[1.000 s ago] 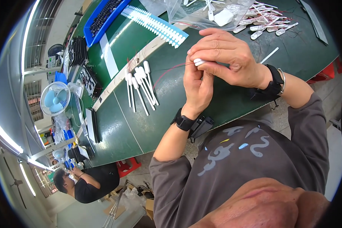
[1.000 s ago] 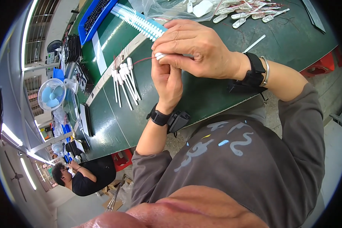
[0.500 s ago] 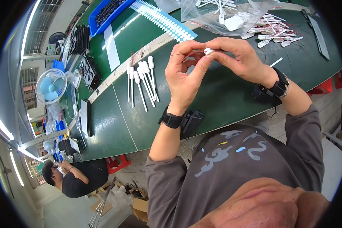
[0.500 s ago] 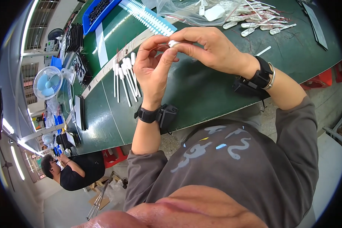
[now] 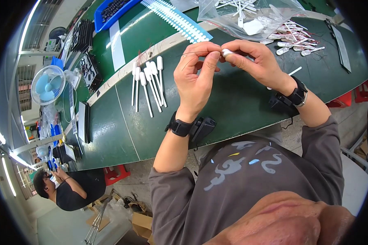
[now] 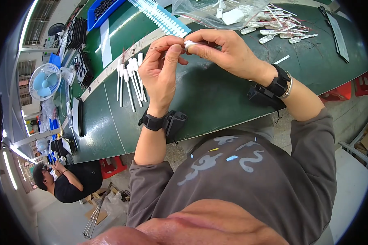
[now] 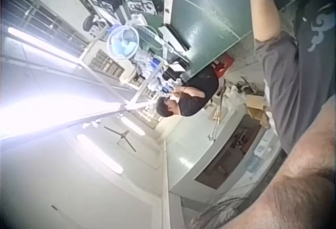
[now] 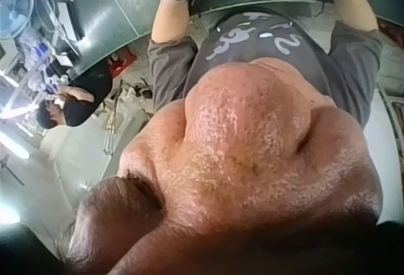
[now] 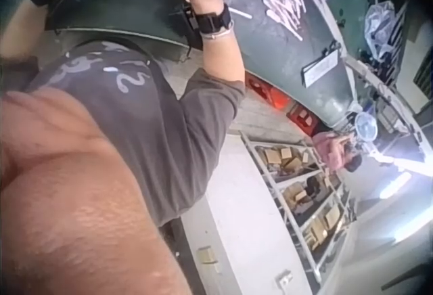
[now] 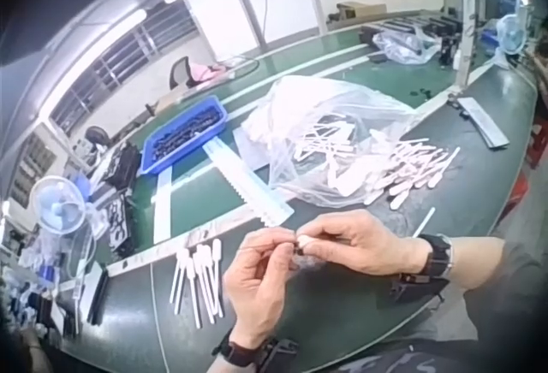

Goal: The person picks up a white plastic component and a white plastic rod, joining them together by hand. They then thread a thin red wire through the assembly before placing the finished piece on the green work surface.

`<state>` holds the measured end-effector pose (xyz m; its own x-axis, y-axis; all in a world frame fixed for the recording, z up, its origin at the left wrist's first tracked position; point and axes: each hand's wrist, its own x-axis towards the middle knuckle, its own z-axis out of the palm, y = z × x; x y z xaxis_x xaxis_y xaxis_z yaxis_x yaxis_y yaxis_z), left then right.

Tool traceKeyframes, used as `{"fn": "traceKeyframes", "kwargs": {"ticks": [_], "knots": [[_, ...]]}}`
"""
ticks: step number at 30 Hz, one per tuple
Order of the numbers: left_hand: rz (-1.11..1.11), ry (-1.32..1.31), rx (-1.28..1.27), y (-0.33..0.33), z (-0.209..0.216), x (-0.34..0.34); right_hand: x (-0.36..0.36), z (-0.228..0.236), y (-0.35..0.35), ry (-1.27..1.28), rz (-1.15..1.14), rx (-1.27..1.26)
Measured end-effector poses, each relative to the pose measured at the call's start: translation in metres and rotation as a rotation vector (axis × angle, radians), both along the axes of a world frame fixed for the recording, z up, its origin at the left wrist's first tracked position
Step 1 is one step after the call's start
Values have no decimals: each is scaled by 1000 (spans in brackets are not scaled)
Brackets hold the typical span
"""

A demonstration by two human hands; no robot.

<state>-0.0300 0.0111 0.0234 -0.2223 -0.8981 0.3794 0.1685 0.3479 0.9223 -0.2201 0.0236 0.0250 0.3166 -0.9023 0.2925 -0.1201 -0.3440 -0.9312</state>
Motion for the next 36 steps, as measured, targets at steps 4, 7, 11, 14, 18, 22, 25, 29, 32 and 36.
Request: {"fn": "traceKeyframes", "kwargs": {"ticks": [4, 7, 11, 14, 18, 22, 25, 29, 32, 36], "knots": [[13, -19, -5, -1, -1, -1, 1, -3, -2, 16, -10, -28], [36, -62, -21, -2, -2, 1, 0, -4, -2, 44, -28, -53], [99, -189, -131, -5, -3, 2, -2, -1, -2, 100, -56, -45], [157, -282, -275, -7, -3, 1, -1, -1, -2, 106, -57, -15], [193, -373, -473, -10, -2, 2, 1, -6, -3, 71, -50, -26], [205, -411, -520, -12, -5, 2, 2, -10, -5, -37, 4, 82], [204, -433, -579, -14, -7, 2, 0, -13, -8, -110, 117, 124], [177, -485, -565, -15, -7, 7, 1, -17, -11, -101, 151, 118], [115, -508, -553, -18, -5, 12, 0, -9, -10, -72, 183, 201], [33, -508, -490, -19, -2, 17, 1, -3, -9, -65, 216, 334]]}}
